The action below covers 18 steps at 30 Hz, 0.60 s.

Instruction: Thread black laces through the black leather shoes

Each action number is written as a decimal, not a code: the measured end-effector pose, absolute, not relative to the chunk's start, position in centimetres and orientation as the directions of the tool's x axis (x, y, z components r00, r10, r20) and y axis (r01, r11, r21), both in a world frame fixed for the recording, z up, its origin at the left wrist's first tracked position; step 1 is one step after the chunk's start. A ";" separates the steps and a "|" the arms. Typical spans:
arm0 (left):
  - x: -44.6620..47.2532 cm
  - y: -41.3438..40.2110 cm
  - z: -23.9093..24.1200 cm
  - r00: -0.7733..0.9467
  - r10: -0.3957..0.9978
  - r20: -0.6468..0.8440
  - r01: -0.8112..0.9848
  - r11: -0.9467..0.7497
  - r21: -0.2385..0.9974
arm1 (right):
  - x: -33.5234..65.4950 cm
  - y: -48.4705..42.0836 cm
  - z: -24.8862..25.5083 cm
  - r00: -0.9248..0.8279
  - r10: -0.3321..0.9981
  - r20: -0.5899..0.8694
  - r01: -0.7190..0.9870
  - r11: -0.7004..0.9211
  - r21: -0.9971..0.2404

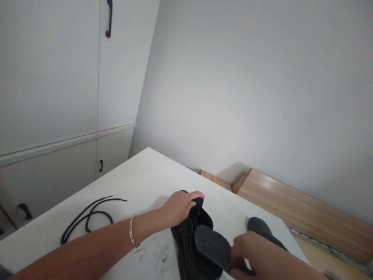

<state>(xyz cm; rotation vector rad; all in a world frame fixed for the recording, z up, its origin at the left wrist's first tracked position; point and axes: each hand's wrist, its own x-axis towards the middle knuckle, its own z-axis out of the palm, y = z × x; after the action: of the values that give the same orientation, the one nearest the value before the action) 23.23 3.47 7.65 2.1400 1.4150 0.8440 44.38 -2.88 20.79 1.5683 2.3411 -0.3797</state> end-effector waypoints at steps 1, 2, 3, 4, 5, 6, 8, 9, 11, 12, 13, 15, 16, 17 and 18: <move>23.2 3.4 7.6 0.306 0.919 0.247 0.648 -0.391 0.654 | 43.7 -2.6 20.3 -0.341 0.847 -0.409 0.931 0.366 -0.020; 23.3 3.4 7.5 0.316 0.917 0.244 0.640 -0.396 0.658 | 43.0 -2.4 19.7 -0.332 0.841 -0.427 0.929 0.371 0.010; 23.3 3.3 7.5 0.319 0.917 0.241 0.634 -0.396 0.664 | 42.2 -2.1 19.0 -0.333 0.834 -0.440 0.922 0.386 0.034; 23.3 3.3 7.5 0.317 0.917 0.241 0.629 -0.393 0.670 | 41.4 -1.8 18.3 -0.340 0.828 -0.445 0.912 0.406 0.059; 23.4 3.3 7.5 0.311 0.919 0.243 0.625 -0.390 0.677 | 40.6 -1.6 17.4 -0.350 0.839 -0.417 0.904 0.419 0.086; 23.4 3.2 7.5 0.305 0.920 0.246 0.619 -0.388 0.683 | 39.9 -1.4 16.5 -0.374 0.844 -0.385 0.893 0.439 0.095; 23.4 3.2 7.5 0.302 0.919 0.254 0.603 -0.391 0.695 | 38.6 -1.1 14.7 -0.405 0.850 -0.337 0.883 0.460 0.097; 23.4 3.1 7.5 0.302 0.918 0.258 0.596 -0.393 0.701 | 38.0 -1.0 13.9 -0.410 0.850 -0.331 0.880 0.464 0.100; 23.4 3.2 7.4 0.299 0.916 0.266 0.582 -0.396 0.711 | 37.2 -1.0 12.7 -0.397 0.855 -0.333 0.881 0.457 0.123; 23.4 3.2 7.3 0.298 0.916 0.269 0.576 -0.397 0.715 | 36.9 -1.0 12.3 -0.387 0.858 -0.337 0.881 0.452 0.138; 23.4 3.2 7.2 0.296 0.916 0.271 0.571 -0.397 0.718 | 36.8 -1.0 12.1 -0.378 0.859 -0.346 0.881 0.448 0.150; 23.4 3.3 7.0 0.296 0.916 0.272 0.562 -0.398 0.725 | 37.0 -0.9 12.3 -0.364 0.852 -0.377 0.881 0.447 0.158; 23.4 3.3 6.9 0.297 0.915 0.272 0.558 -0.397 0.729 | 37.3 -0.9 12.7 -0.358 0.844 -0.398 0.880 0.448 0.159; 23.4 3.3 6.8 0.298 0.915 0.271 0.553 -0.397 0.732 | 37.6 -0.8 13.1 -0.366 0.835 -0.412 0.875 0.459 0.152; 23.5 3.4 6.7 0.298 0.916 0.270 0.549 -0.396 0.736 | 38.0 -0.6 13.6 -0.385 0.827 -0.409 0.871 0.472 0.134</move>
<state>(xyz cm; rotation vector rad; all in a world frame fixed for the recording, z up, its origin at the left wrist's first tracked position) 23.47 3.35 6.72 2.0547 1.3006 0.9335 37.98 -0.63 13.56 1.4184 2.3039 -0.1426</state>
